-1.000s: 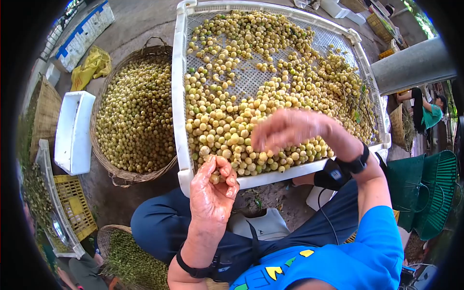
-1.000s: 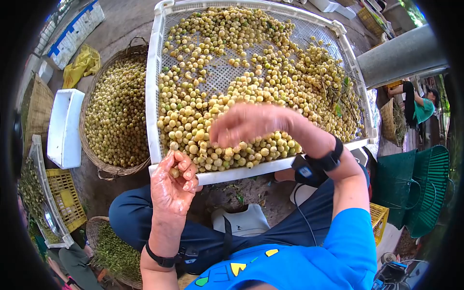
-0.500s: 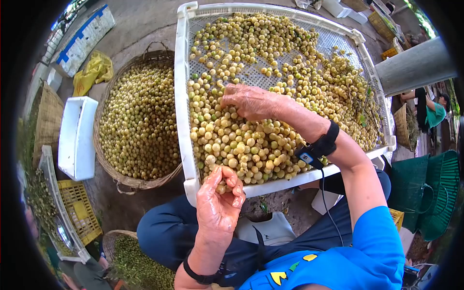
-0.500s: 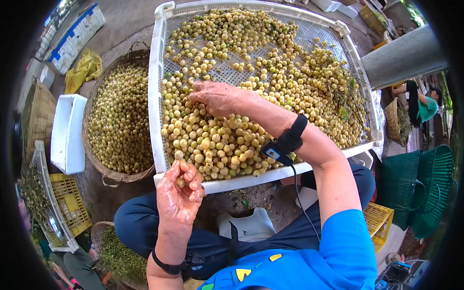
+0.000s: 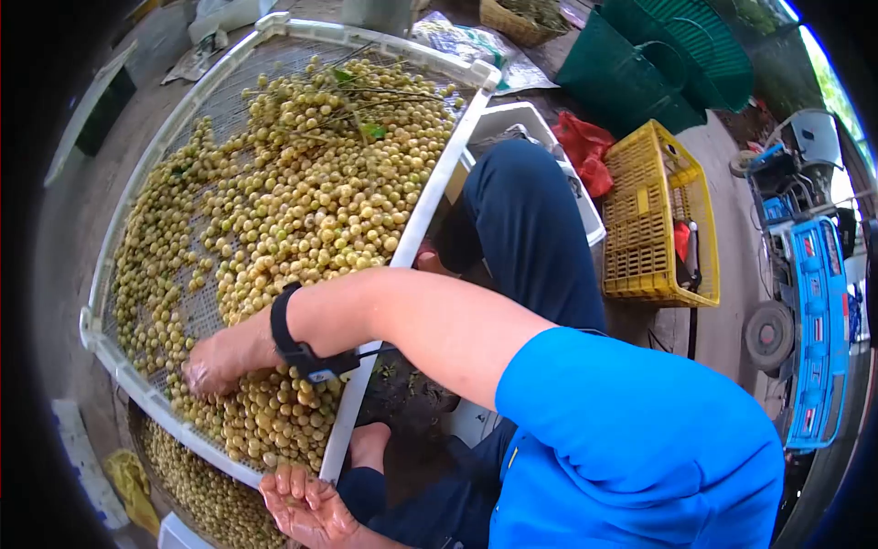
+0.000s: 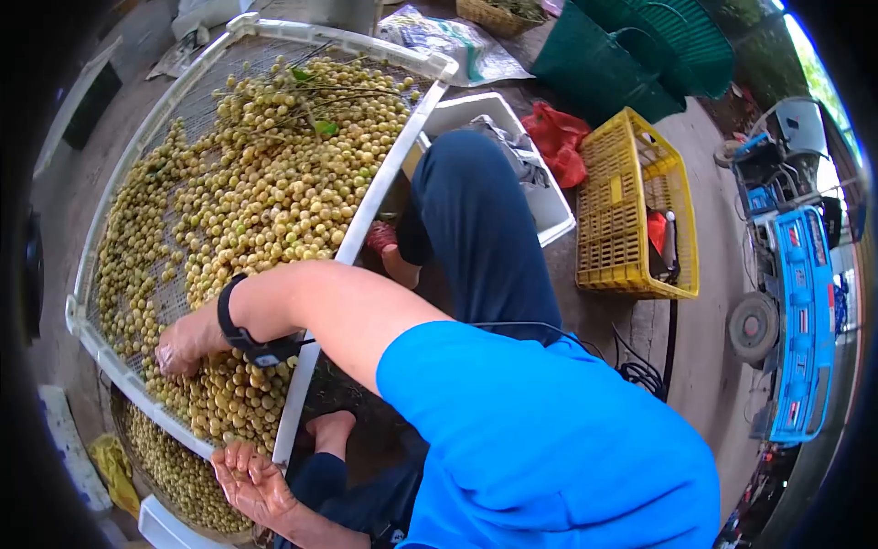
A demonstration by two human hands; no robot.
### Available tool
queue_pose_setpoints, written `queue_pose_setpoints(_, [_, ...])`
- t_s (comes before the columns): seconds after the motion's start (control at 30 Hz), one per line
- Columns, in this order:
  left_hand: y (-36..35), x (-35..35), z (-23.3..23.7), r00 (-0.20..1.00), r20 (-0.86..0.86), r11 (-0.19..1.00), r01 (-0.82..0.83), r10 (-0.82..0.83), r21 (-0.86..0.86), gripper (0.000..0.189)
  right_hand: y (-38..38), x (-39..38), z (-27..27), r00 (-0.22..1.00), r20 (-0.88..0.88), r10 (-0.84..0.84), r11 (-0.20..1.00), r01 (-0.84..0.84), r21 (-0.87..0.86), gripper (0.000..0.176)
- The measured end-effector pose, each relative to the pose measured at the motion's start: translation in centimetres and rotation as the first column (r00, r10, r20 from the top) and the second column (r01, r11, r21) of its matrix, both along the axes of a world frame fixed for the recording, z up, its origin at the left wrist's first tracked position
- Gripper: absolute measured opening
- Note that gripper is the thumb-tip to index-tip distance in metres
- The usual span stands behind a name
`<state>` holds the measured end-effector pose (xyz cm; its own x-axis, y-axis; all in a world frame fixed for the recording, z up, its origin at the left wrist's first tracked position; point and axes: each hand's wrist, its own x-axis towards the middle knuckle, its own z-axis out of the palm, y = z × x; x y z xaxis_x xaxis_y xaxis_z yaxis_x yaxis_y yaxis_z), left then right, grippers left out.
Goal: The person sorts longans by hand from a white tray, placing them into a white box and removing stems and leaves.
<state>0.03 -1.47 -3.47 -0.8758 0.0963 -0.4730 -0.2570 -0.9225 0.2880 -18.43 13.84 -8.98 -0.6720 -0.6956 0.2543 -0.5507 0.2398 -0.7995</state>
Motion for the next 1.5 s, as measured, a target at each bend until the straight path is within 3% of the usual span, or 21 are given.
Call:
queue_pose_setpoints(0.1, [1.0, 0.2, 0.8, 0.997, -0.071, 0.99, 0.042, -0.032, 0.138, 0.012, -1.1, -1.1, -3.1, 0.968, 0.23, 0.097, 0.881, 0.024, -0.472, 0.023])
queue_pose_setpoints(0.13, [1.5, 0.2, 1.5, 0.996, -0.089, 0.986, 0.036, -0.021, 0.165, 0.01, -3.4, -5.5, -7.8, 0.942, -0.317, 0.109, 0.815, -0.268, -0.514, 0.028])
queue_pose_setpoints(0.17, [1.7, 0.2, 1.7, 0.999, -0.052, 0.993, 0.003, 0.003, 0.115, 0.011, -4.5, -6.6, -5.0, 0.954, -0.243, 0.176, 0.91, -0.063, 0.41, 0.028])
queue_pose_setpoints(0.2, [1.6, 0.2, 1.6, 0.999, -0.014, 0.997, -0.029, 0.03, 0.069, 0.011, -3.7, -6.1, -3.0, 0.989, 0.14, 0.056, 0.939, -0.1, 0.33, 0.029])
queue_pose_setpoints(0.23, [1.4, 0.3, 1.5, 0.998, 0.004, 0.998, -0.057, 0.057, 0.041, 0.013, -3.4, -6.5, -2.4, 0.993, -0.099, 0.058, 0.94, -0.021, 0.341, 0.027])
queue_pose_setpoints(0.27, [1.4, 0.2, 1.2, 0.998, 0.02, 0.997, -0.066, 0.066, 0.032, 0.014, -2.2, -6.8, -1.9, 0.917, 0.399, 0.013, 0.983, -0.086, 0.165, 0.024])
queue_pose_setpoints(0.3, [1.2, 0.3, 1.2, 0.997, 0.034, 0.996, -0.068, 0.066, 0.05, 0.016, -1.4, -6.7, -1.2, 0.815, 0.578, 0.035, 0.998, -0.058, 0.02, 0.021])
queue_pose_setpoints(0.37, [0.9, 0.3, 0.7, 0.998, 0.012, 0.989, -0.057, 0.055, 0.133, 0.021, -0.5, -6.4, -0.7, 0.609, 0.775, 0.166, 0.966, 0.057, -0.251, 0.018])
queue_pose_setpoints(0.47, [1.2, 0.2, 1.1, 0.993, 0.074, 0.993, -0.094, 0.089, 0.066, 0.02, 0.4, -5.9, 0.3, 0.415, 0.863, 0.287, 0.918, 0.137, -0.371, 0.018])
queue_pose_setpoints(0.7, [1.0, 0.0, 1.2, 0.99, 0.103, 0.992, -0.108, 0.1, 0.072, 0.018, 0.5, -5.6, 0.4, 0.27, 0.83, 0.488, 0.828, 0.157, -0.538, 0.043])
queue_pose_setpoints(0.87, [1.0, 0.0, 1.2, 0.99, 0.102, 0.992, -0.105, 0.097, 0.075, 0.018, 0.2, -5.1, 1.4, 0.265, 0.831, 0.49, 0.838, 0.121, -0.533, 0.052])
queue_pose_setpoints(1.1, [1.1, 0.0, 1.0, 0.993, 0.073, 0.993, -0.102, 0.097, 0.064, 0.018, 0.0, -5.2, 1.5, 0.351, 0.877, 0.329, 0.899, 0.167, -0.405, 0.052])
queue_pose_setpoints(1.17, [1.1, 0.0, 0.9, 0.992, 0.091, 0.993, -0.098, 0.091, 0.072, 0.018, 0.1, -5.1, 1.7, 0.495, 0.853, 0.166, 0.965, 0.096, -0.244, 0.058])
queue_pose_setpoints(1.2, [1.0, 0.1, 0.9, 0.991, 0.097, 0.992, -0.102, 0.095, 0.072, 0.018, 0.1, -5.0, 1.7, 0.488, 0.856, 0.168, 0.965, 0.094, -0.243, 0.058])
queue_pose_setpoints(1.27, [1.1, 0.1, 1.1, 0.99, 0.105, 0.993, -0.098, 0.091, 0.067, 0.019, 0.0, -4.6, 2.3, 0.755, 0.652, -0.067, 0.998, 0.042, 0.053, 0.068])
queue_pose_setpoints(1.3, [1.1, 0.0, 1.1, 0.991, 0.102, 0.993, -0.097, 0.09, 0.061, 0.019, 0.2, -4.4, 2.7, 0.821, 0.55, -0.153, 0.984, 0.075, 0.162, 0.073])
queue_pose_setpoints(1.4, [1.0, 0.0, 1.0, 0.99, 0.106, 0.992, -0.103, 0.095, 0.07, 0.02, 0.3, -4.1, 3.1, 0.868, 0.443, -0.226, 0.969, 0.152, 0.197, 0.075])
queue_pose_setpoints(1.5, [0.9, 0.0, 1.0, 0.989, 0.106, 0.992, -0.107, 0.099, 0.072, 0.02, 1.1, -4.5, 2.8, 0.871, 0.451, -0.194, 0.979, 0.14, 0.15, 0.061])
